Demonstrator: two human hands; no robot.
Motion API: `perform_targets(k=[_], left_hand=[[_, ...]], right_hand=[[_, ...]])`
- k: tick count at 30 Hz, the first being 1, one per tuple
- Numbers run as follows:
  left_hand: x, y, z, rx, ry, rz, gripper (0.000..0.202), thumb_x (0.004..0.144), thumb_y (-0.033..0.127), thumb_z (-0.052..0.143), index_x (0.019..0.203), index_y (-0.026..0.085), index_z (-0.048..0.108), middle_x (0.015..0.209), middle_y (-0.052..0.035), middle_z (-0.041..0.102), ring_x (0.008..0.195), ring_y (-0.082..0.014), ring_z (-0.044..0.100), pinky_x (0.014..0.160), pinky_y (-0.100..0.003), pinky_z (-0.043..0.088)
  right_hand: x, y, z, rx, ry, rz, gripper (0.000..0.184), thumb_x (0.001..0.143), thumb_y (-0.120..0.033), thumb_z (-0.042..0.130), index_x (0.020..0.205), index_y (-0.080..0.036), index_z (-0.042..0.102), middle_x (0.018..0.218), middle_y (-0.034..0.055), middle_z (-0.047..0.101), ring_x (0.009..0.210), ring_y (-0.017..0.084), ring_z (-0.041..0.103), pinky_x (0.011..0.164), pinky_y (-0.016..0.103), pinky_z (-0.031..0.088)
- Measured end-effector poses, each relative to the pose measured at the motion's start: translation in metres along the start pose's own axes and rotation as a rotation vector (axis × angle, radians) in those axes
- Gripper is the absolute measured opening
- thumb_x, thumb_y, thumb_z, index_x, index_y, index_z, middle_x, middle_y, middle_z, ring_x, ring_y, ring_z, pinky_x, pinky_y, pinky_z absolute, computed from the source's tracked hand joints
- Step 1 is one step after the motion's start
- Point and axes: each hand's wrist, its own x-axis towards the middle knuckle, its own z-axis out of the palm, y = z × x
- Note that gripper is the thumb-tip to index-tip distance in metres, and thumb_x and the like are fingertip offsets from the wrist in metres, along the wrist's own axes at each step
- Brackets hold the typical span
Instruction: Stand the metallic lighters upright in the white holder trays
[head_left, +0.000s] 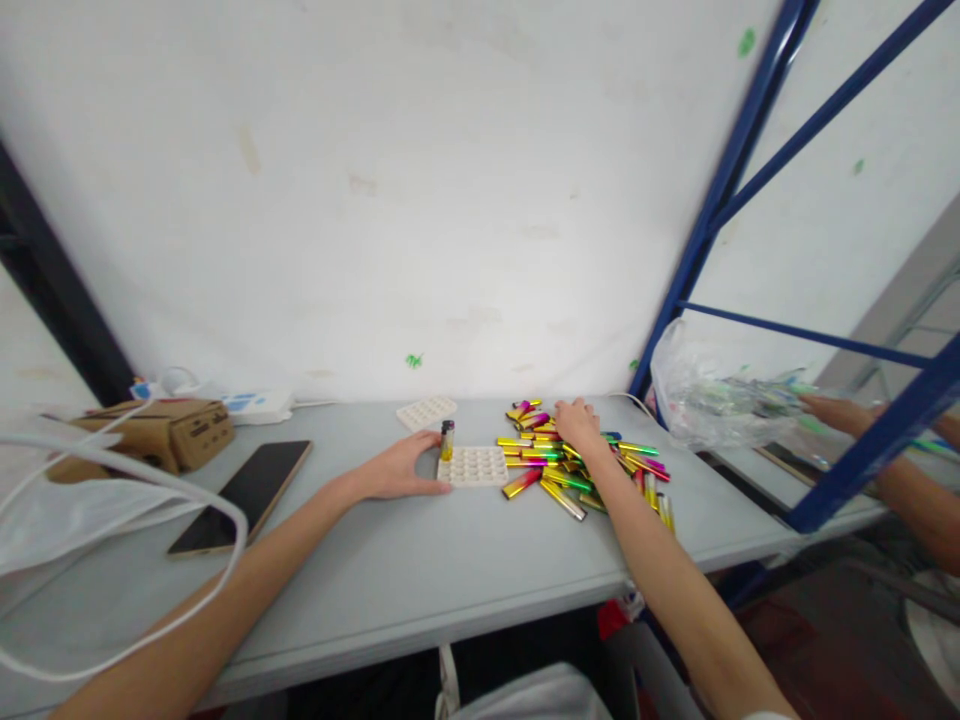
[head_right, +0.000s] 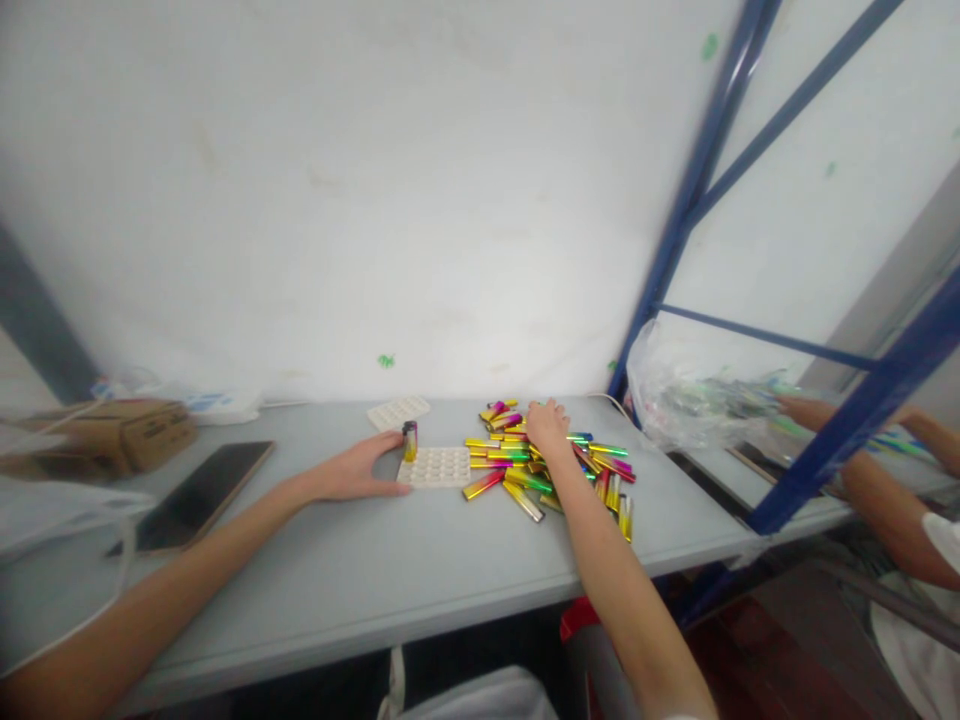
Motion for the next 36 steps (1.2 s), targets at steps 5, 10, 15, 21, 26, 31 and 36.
perform_targets(k=[5,10,15,21,26,31,36], left_hand=[[0.0,0.002,-0.001,-0.004,-0.001,-0.001,0.073,0.078,0.067,0.08,0.13,0.019,0.062,0.145,-0.0146,0.066,0.135,-0.0389,0.062,0.119,-0.048,0.046],[0.0,0.003,0.0,0.0,0.003,-0.006,0.076,0.077,0.067,0.08,0.131,0.018,0.061,0.145,-0.0158,0.065,0.135,-0.0394,0.062,0.12,-0.049,0.045],[0.0,0.003,-0.001,-0.002,0.008,-0.001,0.073,0.077,0.067,0.08,0.13,0.019,0.062,0.144,-0.0142,0.066,0.133,-0.0393,0.063,0.119,-0.049,0.047],[-0.001,0.003,-0.002,-0.007,-0.015,-0.021,0.078,0.077,0.066,0.08,0.134,0.017,0.06,0.148,-0.0174,0.064,0.138,-0.0389,0.06,0.122,-0.049,0.043],[0.0,0.004,-0.002,-0.023,-0.008,-0.016,0.075,0.077,0.066,0.081,0.132,0.019,0.061,0.145,-0.0152,0.066,0.135,-0.0384,0.062,0.12,-0.049,0.045],[-0.001,0.005,-0.002,-0.016,-0.013,-0.014,0.074,0.078,0.066,0.08,0.131,0.019,0.061,0.144,-0.0155,0.065,0.133,-0.0378,0.063,0.119,-0.048,0.046],[-0.001,0.006,-0.003,-0.027,-0.017,0.0,0.072,0.078,0.065,0.08,0.129,0.019,0.061,0.143,-0.0153,0.065,0.133,-0.0378,0.063,0.119,-0.049,0.045]], right_hand=[[0.018,0.018,0.007,0.021,-0.051,0.057,0.044,0.108,-0.019,0.036,0.139,-0.013,0.067,0.134,0.0248,0.067,0.124,0.032,0.067,0.099,0.039,0.052],[0.027,0.023,0.007,0.06,-0.032,0.082,0.036,0.105,-0.02,0.046,0.132,-0.009,0.068,0.128,0.0246,0.072,0.121,0.031,0.07,0.096,0.035,0.052],[0.028,0.032,0.002,0.112,0.025,0.081,0.036,0.107,-0.017,0.044,0.137,-0.007,0.061,0.125,0.0256,0.073,0.118,0.031,0.071,0.096,0.035,0.052],[0.027,0.015,-0.004,0.78,0.206,-0.02,0.033,0.094,-0.02,0.057,0.126,-0.014,0.064,0.113,0.0162,0.074,0.115,0.028,0.068,0.099,0.036,0.052],[0.008,-0.023,-0.005,1.56,-0.073,-0.119,0.029,0.081,-0.041,0.064,0.104,-0.024,0.061,0.08,-0.003,0.06,0.065,0.015,0.06,0.061,0.027,0.052],[-0.023,-0.052,-0.01,1.686,-0.281,-0.25,0.041,0.079,-0.058,0.073,0.094,-0.026,0.052,0.059,-0.0118,0.04,0.043,0.007,0.025,0.042,0.018,0.017],[-0.051,-0.071,-0.007,1.555,-0.346,-0.239,0.062,0.082,-0.081,0.064,0.07,-0.024,0.043,0.054,-0.0108,0.024,0.043,0.006,0.015,0.042,0.021,0.009]])
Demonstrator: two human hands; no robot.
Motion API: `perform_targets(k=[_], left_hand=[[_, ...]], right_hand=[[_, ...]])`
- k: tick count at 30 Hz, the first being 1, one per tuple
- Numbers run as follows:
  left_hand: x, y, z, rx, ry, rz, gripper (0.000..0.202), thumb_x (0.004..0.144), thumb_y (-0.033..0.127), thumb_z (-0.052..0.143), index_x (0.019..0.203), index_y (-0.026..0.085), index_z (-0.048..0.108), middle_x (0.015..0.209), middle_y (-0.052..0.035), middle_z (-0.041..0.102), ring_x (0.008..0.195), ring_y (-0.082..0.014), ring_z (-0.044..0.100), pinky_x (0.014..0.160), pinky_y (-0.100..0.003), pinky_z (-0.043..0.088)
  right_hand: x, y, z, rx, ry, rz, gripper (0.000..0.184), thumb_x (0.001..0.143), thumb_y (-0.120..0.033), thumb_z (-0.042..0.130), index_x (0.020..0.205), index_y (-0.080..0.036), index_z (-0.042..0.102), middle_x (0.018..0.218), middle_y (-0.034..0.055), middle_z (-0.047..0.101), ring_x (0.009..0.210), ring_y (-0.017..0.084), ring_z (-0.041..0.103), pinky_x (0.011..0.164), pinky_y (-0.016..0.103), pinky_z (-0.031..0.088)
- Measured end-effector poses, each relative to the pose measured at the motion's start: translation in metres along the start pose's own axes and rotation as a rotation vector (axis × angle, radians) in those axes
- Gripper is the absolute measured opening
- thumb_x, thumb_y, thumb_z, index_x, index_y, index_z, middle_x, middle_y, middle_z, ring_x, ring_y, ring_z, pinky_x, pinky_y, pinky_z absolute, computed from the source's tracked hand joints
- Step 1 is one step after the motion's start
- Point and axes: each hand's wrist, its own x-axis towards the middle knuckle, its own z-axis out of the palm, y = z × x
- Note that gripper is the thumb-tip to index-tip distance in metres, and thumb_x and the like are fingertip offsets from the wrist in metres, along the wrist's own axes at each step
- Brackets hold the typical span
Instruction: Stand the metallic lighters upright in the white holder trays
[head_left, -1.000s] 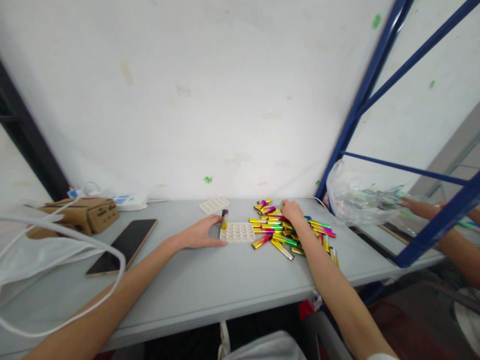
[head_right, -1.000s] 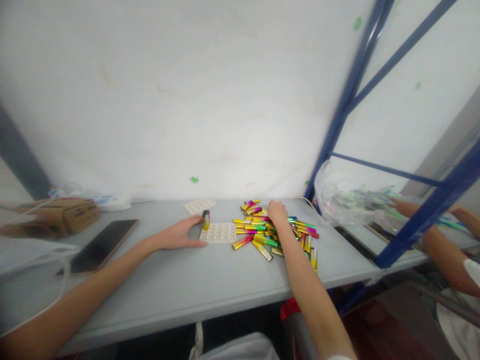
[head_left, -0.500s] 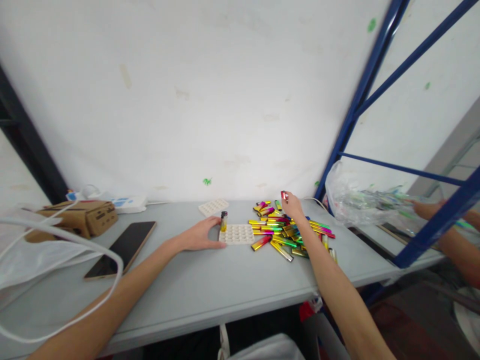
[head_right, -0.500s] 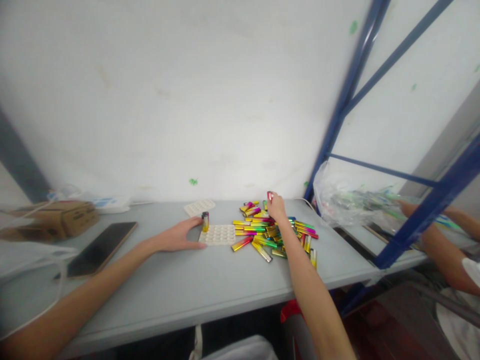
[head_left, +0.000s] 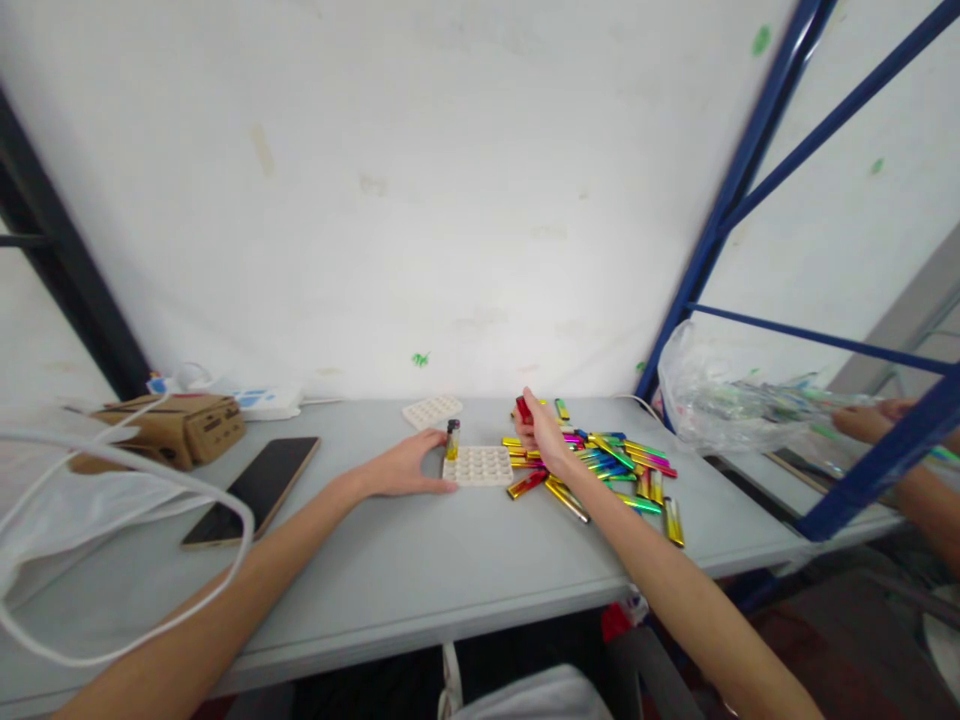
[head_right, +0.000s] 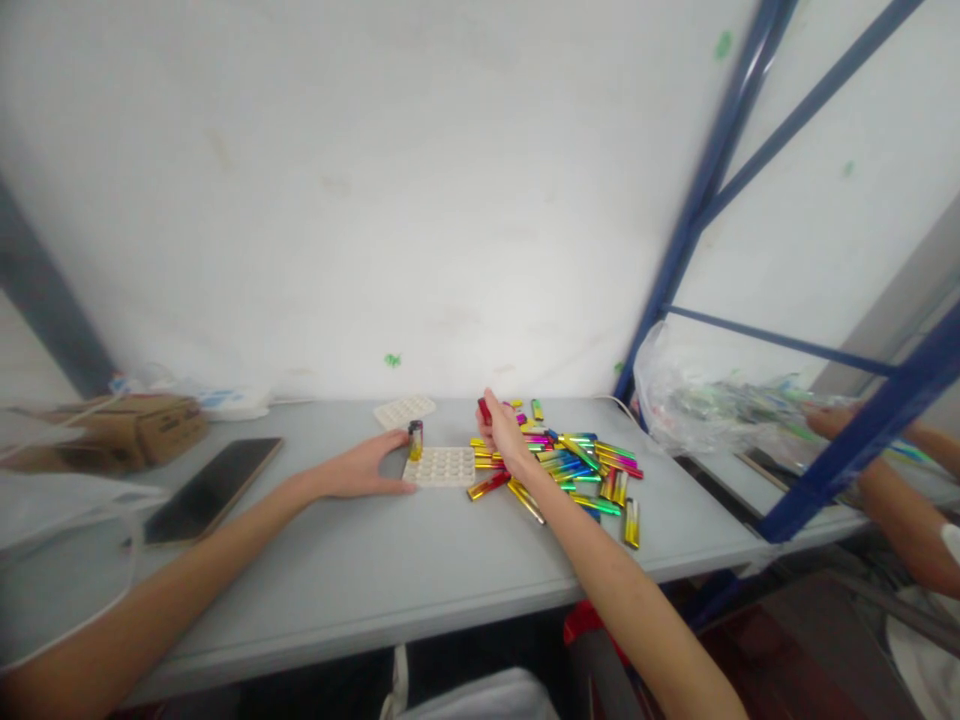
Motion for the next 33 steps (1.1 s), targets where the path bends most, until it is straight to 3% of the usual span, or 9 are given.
perform_targets(k=[3,8,10,15,19,24,28,33], left_hand=[[0.0,0.001,0.0,-0.017,0.002,0.014,0.071,0.078,0.064,0.08,0.13,0.019,0.061,0.142,-0.0151,0.066,0.133,-0.038,0.062,0.12,-0.049,0.045],[0.0,0.002,-0.001,-0.027,0.004,0.016,0.07,0.079,0.064,0.08,0.13,0.02,0.061,0.142,-0.0139,0.066,0.134,-0.0381,0.062,0.12,-0.05,0.044],[-0.001,0.002,-0.001,-0.028,0.001,0.02,0.07,0.08,0.064,0.08,0.131,0.021,0.061,0.143,-0.0134,0.066,0.134,-0.0376,0.061,0.12,-0.05,0.044],[0.0,0.001,-0.001,-0.023,0.0,0.017,0.072,0.08,0.065,0.08,0.132,0.019,0.06,0.143,-0.0146,0.065,0.135,-0.0376,0.061,0.121,-0.05,0.044],[0.0,-0.001,0.0,-0.018,-0.001,0.019,0.073,0.079,0.065,0.08,0.132,0.019,0.06,0.144,-0.0154,0.064,0.135,-0.0376,0.061,0.121,-0.05,0.043],[0.0,0.0,0.0,-0.022,-0.008,0.026,0.073,0.081,0.064,0.079,0.133,0.017,0.06,0.143,-0.0165,0.065,0.135,-0.0373,0.061,0.121,-0.049,0.044],[0.0,0.001,-0.001,-0.026,-0.007,0.027,0.074,0.081,0.064,0.079,0.136,0.018,0.059,0.146,-0.0156,0.064,0.137,-0.0372,0.06,0.122,-0.049,0.042],[0.0,0.002,-0.001,-0.019,-0.007,0.018,0.075,0.08,0.063,0.08,0.137,0.017,0.06,0.146,-0.0158,0.065,0.136,-0.0376,0.061,0.12,-0.048,0.044]], right_hand=[[-0.005,0.003,0.012,-0.016,-0.018,0.055,0.062,0.087,-0.078,0.056,0.063,-0.025,0.035,0.052,-0.0096,0.022,0.044,0.007,0.012,0.042,0.023,0.007],[-0.007,0.01,0.022,-0.065,0.036,0.131,0.046,0.097,-0.054,0.042,0.061,-0.026,0.032,0.05,-0.0063,0.026,0.044,0.009,0.013,0.04,0.025,0.009],[-0.006,0.013,0.023,-0.09,0.032,0.115,0.045,0.098,-0.05,0.04,0.061,-0.026,0.032,0.049,-0.006,0.026,0.044,0.01,0.013,0.04,0.024,0.01],[-0.003,0.017,0.02,-0.15,0.001,0.072,0.061,0.097,-0.074,0.041,0.06,-0.026,0.038,0.049,-0.0073,0.026,0.042,0.009,0.018,0.041,0.024,0.015],[-0.002,0.021,0.019,-0.248,-0.018,-0.076,0.069,0.096,-0.083,0.036,0.07,-0.022,0.055,0.053,-0.0054,0.037,0.045,0.012,0.033,0.045,0.025,0.027],[-0.006,0.025,0.019,-0.461,-0.077,-0.29,0.052,0.103,-0.067,0.046,0.104,-0.02,0.069,0.079,-0.0003,0.062,0.063,0.014,0.055,0.059,0.026,0.045],[-0.011,0.021,0.022,-0.718,-0.072,-0.506,0.036,0.097,-0.054,0.069,0.096,-0.019,0.074,0.095,0.0065,0.072,0.089,0.02,0.066,0.082,0.031,0.051],[-0.014,0.015,0.03,-0.717,-0.071,-0.466,0.036,0.101,-0.053,0.065,0.089,-0.019,0.074,0.075,0.0021,0.074,0.071,0.018,0.067,0.074,0.029,0.05]])
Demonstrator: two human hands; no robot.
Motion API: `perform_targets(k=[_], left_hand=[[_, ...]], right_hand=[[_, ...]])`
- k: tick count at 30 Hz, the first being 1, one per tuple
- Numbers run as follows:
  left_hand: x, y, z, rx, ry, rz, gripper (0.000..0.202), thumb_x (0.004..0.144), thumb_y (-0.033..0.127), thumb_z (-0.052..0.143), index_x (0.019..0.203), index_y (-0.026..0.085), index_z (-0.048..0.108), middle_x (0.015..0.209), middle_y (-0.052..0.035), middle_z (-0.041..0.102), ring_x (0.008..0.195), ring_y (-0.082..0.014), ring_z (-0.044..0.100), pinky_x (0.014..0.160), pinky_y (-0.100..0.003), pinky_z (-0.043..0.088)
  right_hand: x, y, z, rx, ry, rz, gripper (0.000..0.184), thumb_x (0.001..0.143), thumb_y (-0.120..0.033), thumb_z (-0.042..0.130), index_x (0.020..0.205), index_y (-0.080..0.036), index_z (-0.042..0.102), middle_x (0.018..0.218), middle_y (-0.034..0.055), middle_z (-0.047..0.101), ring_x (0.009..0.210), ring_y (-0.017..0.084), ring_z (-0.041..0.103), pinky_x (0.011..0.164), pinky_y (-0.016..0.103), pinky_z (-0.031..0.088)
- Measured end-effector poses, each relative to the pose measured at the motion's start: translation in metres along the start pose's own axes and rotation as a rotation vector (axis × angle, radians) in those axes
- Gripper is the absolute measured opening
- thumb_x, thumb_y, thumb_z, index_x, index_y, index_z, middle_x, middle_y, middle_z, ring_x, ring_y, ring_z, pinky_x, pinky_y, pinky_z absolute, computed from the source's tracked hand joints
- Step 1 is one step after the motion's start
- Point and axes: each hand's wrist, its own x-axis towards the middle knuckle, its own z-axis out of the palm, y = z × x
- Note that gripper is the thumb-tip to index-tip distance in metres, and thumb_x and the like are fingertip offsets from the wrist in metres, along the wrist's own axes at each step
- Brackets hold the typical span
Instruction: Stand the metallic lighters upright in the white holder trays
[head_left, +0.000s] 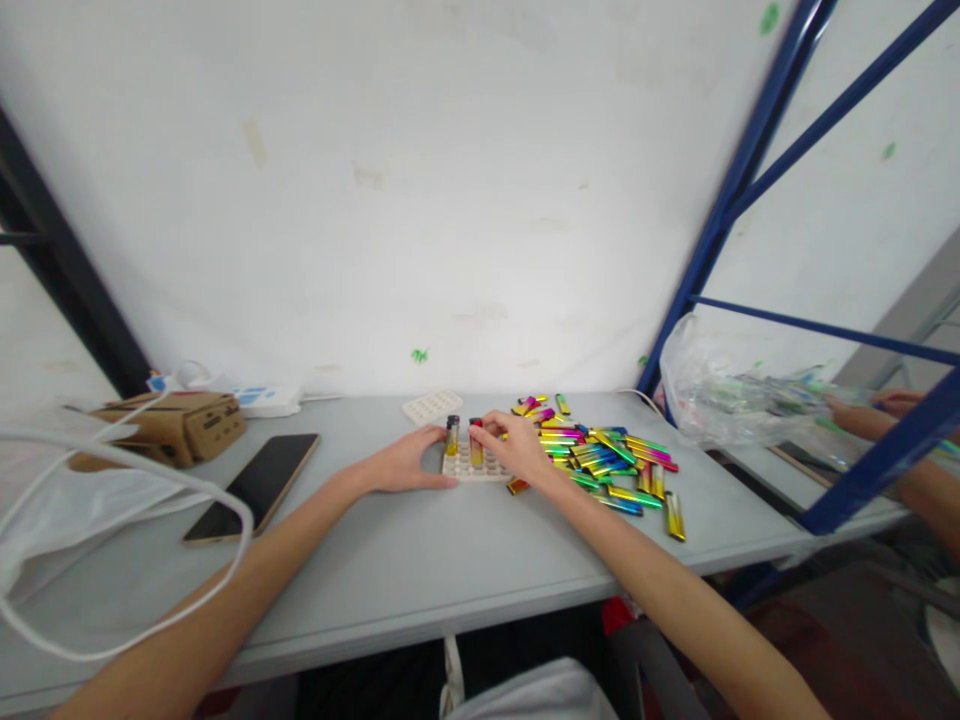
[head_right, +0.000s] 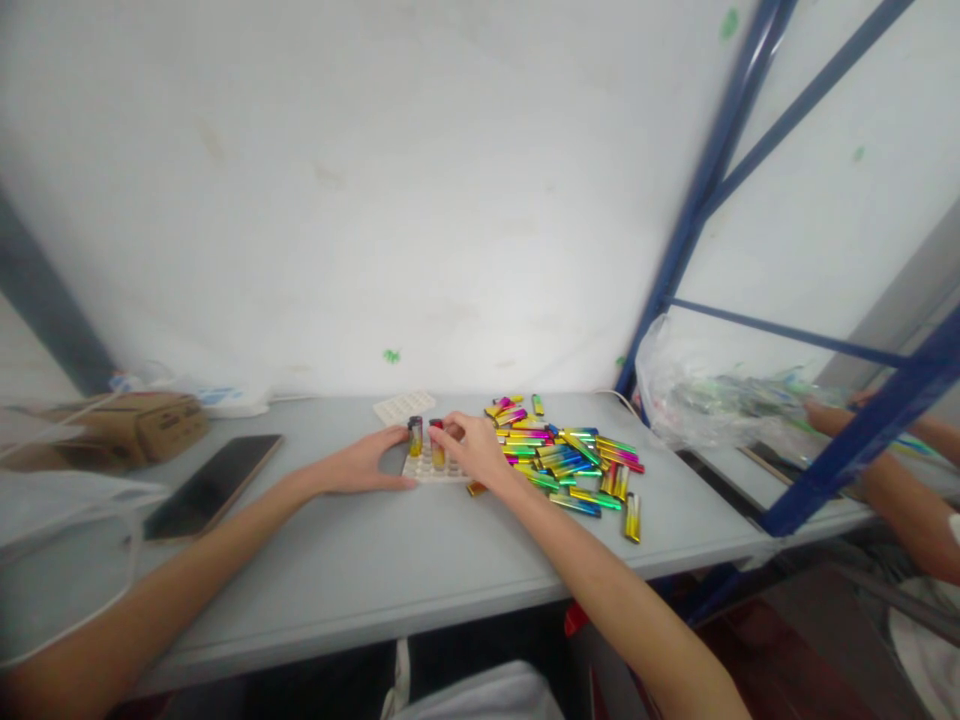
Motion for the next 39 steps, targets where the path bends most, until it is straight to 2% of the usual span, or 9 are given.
perform_targets(k=[3,8,15,23,29,32,35,37,39], left_hand=[[0.0,0.001,0.0,-0.006,0.005,0.014,0.074,0.081,0.063,0.079,0.138,0.019,0.06,0.147,-0.0143,0.064,0.136,-0.0374,0.061,0.12,-0.049,0.044],[0.0,0.0,0.0,-0.012,-0.003,0.039,0.074,0.082,0.063,0.079,0.138,0.019,0.06,0.146,-0.0147,0.065,0.135,-0.0369,0.061,0.12,-0.048,0.044],[0.0,0.0,0.002,-0.014,0.013,0.037,0.073,0.081,0.063,0.08,0.137,0.02,0.061,0.143,-0.0135,0.066,0.133,-0.0372,0.062,0.119,-0.05,0.045],[0.0,0.0,0.0,-0.02,0.004,0.042,0.076,0.081,0.062,0.081,0.141,0.02,0.06,0.146,-0.0144,0.064,0.136,-0.0371,0.06,0.121,-0.049,0.043],[0.0,-0.002,0.001,0.011,0.014,0.019,0.074,0.08,0.066,0.079,0.137,0.021,0.062,0.143,-0.014,0.067,0.134,-0.0382,0.062,0.119,-0.049,0.046],[0.001,-0.002,0.0,0.035,0.016,-0.008,0.074,0.08,0.068,0.079,0.134,0.021,0.063,0.141,-0.0145,0.068,0.13,-0.039,0.065,0.117,-0.049,0.048],[0.001,-0.004,0.0,0.032,0.016,-0.016,0.08,0.079,0.07,0.08,0.137,0.02,0.061,0.147,-0.016,0.065,0.134,-0.0405,0.062,0.119,-0.052,0.047],[0.002,-0.006,0.0,0.041,0.009,-0.036,0.084,0.077,0.072,0.08,0.14,0.02,0.059,0.151,-0.0174,0.063,0.138,-0.0418,0.06,0.121,-0.055,0.044],[0.002,-0.009,0.001,0.056,0.003,-0.066,0.088,0.076,0.074,0.08,0.141,0.019,0.06,0.151,-0.0188,0.062,0.139,-0.0434,0.058,0.122,-0.056,0.043]], right_hand=[[0.002,-0.002,0.004,0.03,0.031,-0.019,0.033,0.103,-0.05,0.063,0.096,-0.021,0.075,0.083,0.003,0.078,0.076,0.019,0.071,0.075,0.029,0.051],[0.004,0.0,0.013,0.004,-0.121,-0.026,0.026,0.105,-0.044,0.062,0.103,-0.021,0.074,0.083,0.0027,0.08,0.07,0.018,0.071,0.069,0.027,0.05],[0.005,-0.011,0.015,-0.129,-0.179,-0.079,0.019,0.107,-0.039,0.063,0.103,-0.022,0.072,0.082,0.0029,0.078,0.074,0.018,0.072,0.068,0.025,0.044],[0.005,-0.014,0.018,-0.321,-0.236,-0.097,0.026,0.11,-0.043,0.058,0.112,-0.021,0.072,0.087,0.0057,0.079,0.075,0.02,0.072,0.066,0.026,0.042],[0.003,-0.019,0.021,-0.537,-0.187,-0.081,0.04,0.11,-0.054,0.052,0.114,-0.02,0.074,0.093,0.0106,0.081,0.08,0.023,0.074,0.068,0.028,0.043],[0.008,-0.014,0.009,-0.543,-0.194,-0.073,0.045,0.107,-0.059,0.054,0.098,-0.021,0.076,0.085,0.0074,0.079,0.079,0.021,0.072,0.07,0.028,0.043],[0.016,0.002,-0.02,-0.564,-0.124,0.015,0.049,0.109,-0.06,0.05,0.097,-0.021,0.077,0.083,0.0069,0.078,0.083,0.021,0.072,0.078,0.028,0.046],[0.02,0.021,-0.044,-0.643,-0.032,0.14,0.05,0.113,-0.052,0.042,0.101,-0.019,0.077,0.093,0.011,0.079,0.093,0.023,0.072,0.087,0.029,0.048],[0.022,0.043,-0.066,-0.72,0.034,0.26,0.041,0.115,-0.034,0.038,0.119,-0.015,0.075,0.117,0.0161,0.077,0.113,0.024,0.069,0.1,0.03,0.047]])
